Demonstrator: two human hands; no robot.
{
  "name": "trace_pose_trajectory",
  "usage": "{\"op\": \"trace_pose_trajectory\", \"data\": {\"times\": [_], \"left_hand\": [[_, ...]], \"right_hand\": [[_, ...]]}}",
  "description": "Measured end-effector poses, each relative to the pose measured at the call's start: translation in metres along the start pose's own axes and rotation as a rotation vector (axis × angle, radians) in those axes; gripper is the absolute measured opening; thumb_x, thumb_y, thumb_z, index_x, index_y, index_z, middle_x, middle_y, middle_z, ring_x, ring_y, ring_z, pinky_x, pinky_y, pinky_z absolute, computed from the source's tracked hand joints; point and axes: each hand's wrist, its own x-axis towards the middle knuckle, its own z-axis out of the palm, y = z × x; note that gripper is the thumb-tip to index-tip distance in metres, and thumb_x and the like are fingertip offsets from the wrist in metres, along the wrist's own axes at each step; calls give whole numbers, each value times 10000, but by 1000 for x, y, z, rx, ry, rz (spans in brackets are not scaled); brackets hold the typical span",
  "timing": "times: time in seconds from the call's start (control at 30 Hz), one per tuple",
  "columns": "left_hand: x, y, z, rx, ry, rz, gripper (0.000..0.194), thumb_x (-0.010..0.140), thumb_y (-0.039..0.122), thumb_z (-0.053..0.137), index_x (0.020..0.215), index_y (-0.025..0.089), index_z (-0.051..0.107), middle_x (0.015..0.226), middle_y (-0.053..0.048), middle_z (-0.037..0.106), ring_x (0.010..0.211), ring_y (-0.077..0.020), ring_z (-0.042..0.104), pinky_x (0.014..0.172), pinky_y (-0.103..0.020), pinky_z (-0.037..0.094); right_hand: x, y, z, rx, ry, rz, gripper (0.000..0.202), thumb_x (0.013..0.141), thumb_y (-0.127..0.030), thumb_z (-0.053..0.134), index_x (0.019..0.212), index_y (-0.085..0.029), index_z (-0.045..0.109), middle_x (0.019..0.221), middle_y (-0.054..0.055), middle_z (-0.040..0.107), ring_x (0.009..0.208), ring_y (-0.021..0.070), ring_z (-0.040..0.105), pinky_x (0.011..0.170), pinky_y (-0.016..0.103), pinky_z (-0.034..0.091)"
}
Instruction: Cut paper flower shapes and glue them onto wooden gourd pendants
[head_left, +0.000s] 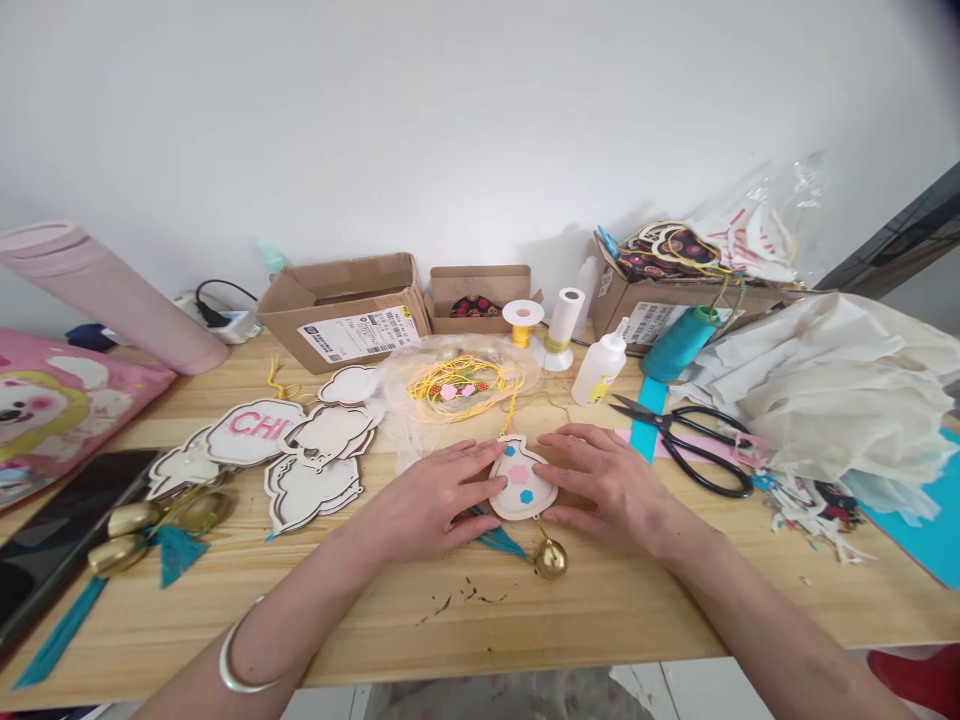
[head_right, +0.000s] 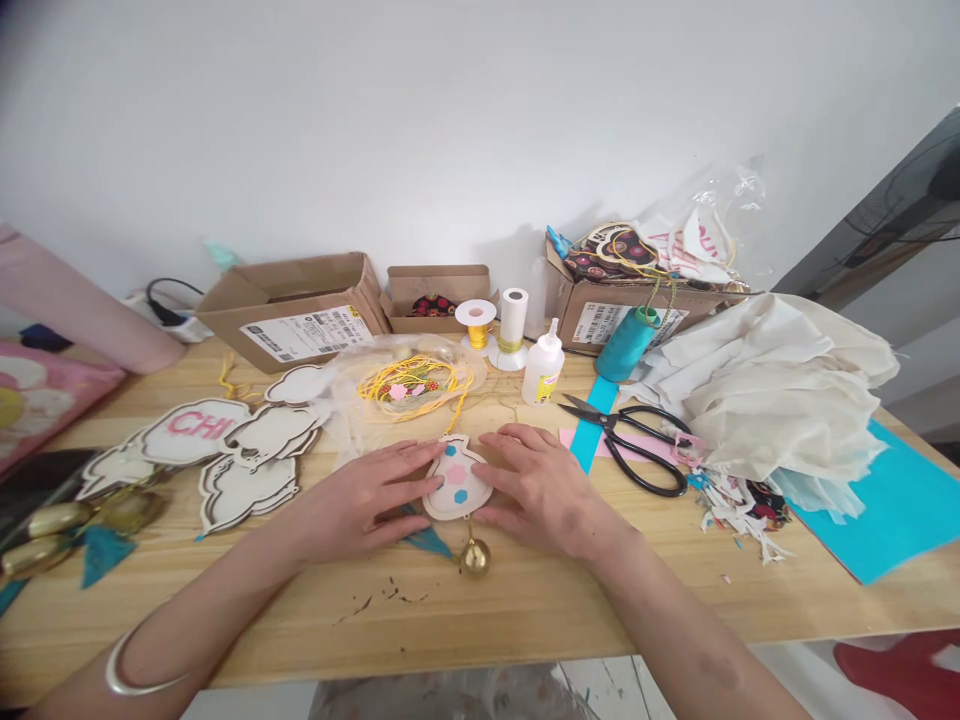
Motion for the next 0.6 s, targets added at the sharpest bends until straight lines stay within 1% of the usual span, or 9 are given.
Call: {"op": "trace_pose_trajectory", "data": {"times": [0.1,0.2,0.3,0.4,0.47,0.53,0.6], "left_hand": [[0,0,-1,-13,-29,-16,335,855,342,525,1118,143,581,1250,-176,557,1185,-251,502,971,-413,447],[0,-1,-1,-17,-42,-23,344,854,345,524,1126,140,575,1260,-170,551,1191,-247,496,985,-412,434],[1,-1,-2,-17,-31,-13,325,853,335,528,1107,142,588,1276,-173,536,1200,-251,487,990,-415,428],[-1,-2,-2,-11,-16,-16,344,847,332,537,1141,156,571,1305,-174,508,1223,-259,462,994,-439,416],[-2,-3,-1,-5,-15,-41,374,837,339,551,1169,166,556,1328,-174,485,1230,-267,453,997,-453,409],[-4,-3,1,-9,-10,-83,411,831,357,557,1199,173,537,1338,-168,476,1224,-266,461,997,-448,411],[-4,-4,2,-26,-17,-129,462,833,383,550,1244,178,500,1331,-154,489,1211,-255,476,994,-429,419]], "right_hand": [[0,0,-1,-5,-39,11,416,796,-475,559,1121,-226,625,1238,112,570,1099,290,496,863,458,463],[0,-1,-1,-26,-58,22,396,794,-474,561,1108,-245,635,1258,104,557,1111,303,488,864,474,459],[0,-2,-2,-35,-71,25,414,787,-471,572,1142,-261,612,1297,100,524,1138,308,471,872,482,451],[0,-4,-3,-35,-117,28,482,768,-465,600,1220,-306,546,1351,98,470,1163,317,454,867,506,442],[0,-5,-4,-22,-146,33,500,764,-471,601,1238,-329,525,1371,91,449,1179,323,441,876,525,431],[2,-5,-6,8,-150,46,506,771,-470,591,1246,-310,522,1375,96,442,1189,318,432,890,520,427],[6,-6,-8,40,-133,62,499,785,-452,574,1244,-260,532,1366,117,447,1187,307,434,899,501,433]]}}
